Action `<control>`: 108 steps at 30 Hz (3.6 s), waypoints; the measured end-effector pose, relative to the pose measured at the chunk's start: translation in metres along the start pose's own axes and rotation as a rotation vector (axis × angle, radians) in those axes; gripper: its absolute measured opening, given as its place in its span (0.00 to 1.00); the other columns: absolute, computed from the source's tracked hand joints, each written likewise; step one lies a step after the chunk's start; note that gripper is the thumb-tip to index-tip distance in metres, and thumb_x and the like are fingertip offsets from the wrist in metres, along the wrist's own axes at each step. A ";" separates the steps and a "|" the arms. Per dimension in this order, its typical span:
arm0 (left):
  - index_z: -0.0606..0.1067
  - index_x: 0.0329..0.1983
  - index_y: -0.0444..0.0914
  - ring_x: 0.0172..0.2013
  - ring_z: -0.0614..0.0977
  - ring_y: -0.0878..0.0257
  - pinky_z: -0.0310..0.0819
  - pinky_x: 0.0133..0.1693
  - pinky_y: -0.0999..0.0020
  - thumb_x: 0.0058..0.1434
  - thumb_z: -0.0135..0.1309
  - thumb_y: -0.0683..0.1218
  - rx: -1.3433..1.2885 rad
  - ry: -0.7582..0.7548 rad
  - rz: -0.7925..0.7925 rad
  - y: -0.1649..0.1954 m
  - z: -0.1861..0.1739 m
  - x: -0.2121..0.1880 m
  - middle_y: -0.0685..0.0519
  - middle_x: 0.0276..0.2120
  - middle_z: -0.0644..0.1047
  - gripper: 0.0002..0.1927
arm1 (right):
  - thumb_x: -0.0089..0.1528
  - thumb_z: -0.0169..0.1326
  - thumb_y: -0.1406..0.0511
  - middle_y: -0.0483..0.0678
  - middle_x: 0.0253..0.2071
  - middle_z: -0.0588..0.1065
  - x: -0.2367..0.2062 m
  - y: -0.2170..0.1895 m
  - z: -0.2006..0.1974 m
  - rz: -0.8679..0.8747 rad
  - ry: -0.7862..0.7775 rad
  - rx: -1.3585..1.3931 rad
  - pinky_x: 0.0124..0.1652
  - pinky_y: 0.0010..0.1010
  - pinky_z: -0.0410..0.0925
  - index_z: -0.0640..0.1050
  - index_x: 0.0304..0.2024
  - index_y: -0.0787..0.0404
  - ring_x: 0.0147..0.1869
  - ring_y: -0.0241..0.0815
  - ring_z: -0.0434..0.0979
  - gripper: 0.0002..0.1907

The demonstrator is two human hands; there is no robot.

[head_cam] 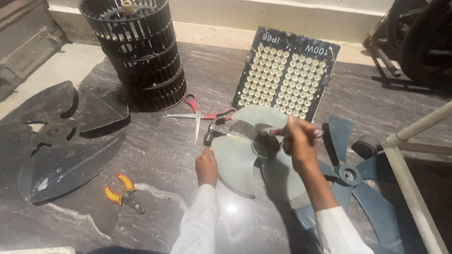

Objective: The person cleans several fan blades using a brush and a small container of liquid. They dip the brush into the container and scrub the blades, then use pliers to remove debris from a black fan blade. The person also uses a hammer to tap the center of a light-colored fan blade.

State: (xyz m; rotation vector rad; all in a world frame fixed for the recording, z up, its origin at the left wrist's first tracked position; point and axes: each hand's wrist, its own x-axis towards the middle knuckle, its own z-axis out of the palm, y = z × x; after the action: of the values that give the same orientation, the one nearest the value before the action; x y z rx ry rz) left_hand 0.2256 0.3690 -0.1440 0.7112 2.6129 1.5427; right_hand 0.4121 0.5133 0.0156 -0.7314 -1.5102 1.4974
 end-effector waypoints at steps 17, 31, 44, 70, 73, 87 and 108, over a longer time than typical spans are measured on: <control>0.79 0.39 0.30 0.34 0.81 0.35 0.72 0.38 0.45 0.71 0.44 0.47 -0.021 -0.026 0.020 -0.002 0.000 -0.001 0.32 0.30 0.79 0.17 | 0.70 0.52 0.59 0.53 0.18 0.66 -0.013 0.003 0.020 -0.330 0.060 -0.620 0.26 0.36 0.58 0.74 0.27 0.68 0.21 0.41 0.62 0.21; 0.78 0.37 0.29 0.34 0.80 0.33 0.71 0.37 0.43 0.70 0.45 0.47 -0.027 0.008 0.090 -0.002 -0.001 0.002 0.31 0.30 0.79 0.17 | 0.68 0.50 0.68 0.46 0.24 0.66 -0.009 0.029 0.005 -0.535 0.122 -0.514 0.30 0.33 0.60 0.70 0.28 0.67 0.29 0.36 0.65 0.13; 0.79 0.39 0.30 0.34 0.80 0.34 0.72 0.37 0.44 0.70 0.45 0.47 -0.055 -0.009 0.061 -0.004 0.000 0.002 0.32 0.30 0.79 0.16 | 0.68 0.49 0.57 0.42 0.28 0.73 0.003 0.031 0.010 0.060 0.122 0.247 0.20 0.25 0.53 0.74 0.33 0.58 0.21 0.30 0.62 0.14; 0.78 0.39 0.29 0.34 0.81 0.35 0.71 0.38 0.44 0.71 0.44 0.47 -0.031 -0.025 0.030 -0.009 0.003 0.001 0.32 0.30 0.79 0.18 | 0.72 0.54 0.59 0.50 0.23 0.67 -0.009 0.022 0.000 -0.446 0.018 -0.491 0.29 0.30 0.59 0.73 0.29 0.67 0.27 0.34 0.65 0.21; 0.78 0.38 0.28 0.34 0.80 0.34 0.71 0.38 0.44 0.72 0.44 0.47 -0.027 -0.027 0.042 -0.009 0.003 0.000 0.31 0.30 0.79 0.18 | 0.71 0.52 0.56 0.44 0.23 0.70 -0.011 0.021 0.002 -0.440 -0.130 -0.360 0.29 0.26 0.60 0.79 0.34 0.64 0.27 0.30 0.66 0.19; 0.78 0.39 0.29 0.33 0.81 0.35 0.71 0.38 0.45 0.71 0.44 0.47 -0.037 -0.045 0.063 -0.006 0.002 0.001 0.32 0.30 0.79 0.18 | 0.71 0.48 0.50 0.43 0.27 0.67 -0.001 0.024 0.011 -0.076 0.108 0.291 0.17 0.21 0.51 0.68 0.29 0.60 0.18 0.30 0.60 0.24; 0.78 0.38 0.28 0.33 0.82 0.37 0.73 0.37 0.47 0.71 0.44 0.47 -0.070 -0.036 0.023 -0.004 0.000 0.000 0.33 0.31 0.80 0.17 | 0.70 0.52 0.54 0.51 0.47 0.83 0.000 0.034 0.009 -0.181 -0.122 -0.128 0.54 0.28 0.72 0.83 0.46 0.66 0.52 0.39 0.82 0.21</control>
State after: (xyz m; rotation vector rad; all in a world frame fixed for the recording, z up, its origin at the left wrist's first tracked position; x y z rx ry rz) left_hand 0.2235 0.3673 -0.1471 0.7589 2.5207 1.6034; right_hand 0.3984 0.5122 -0.0166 -0.5680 -1.7289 1.3392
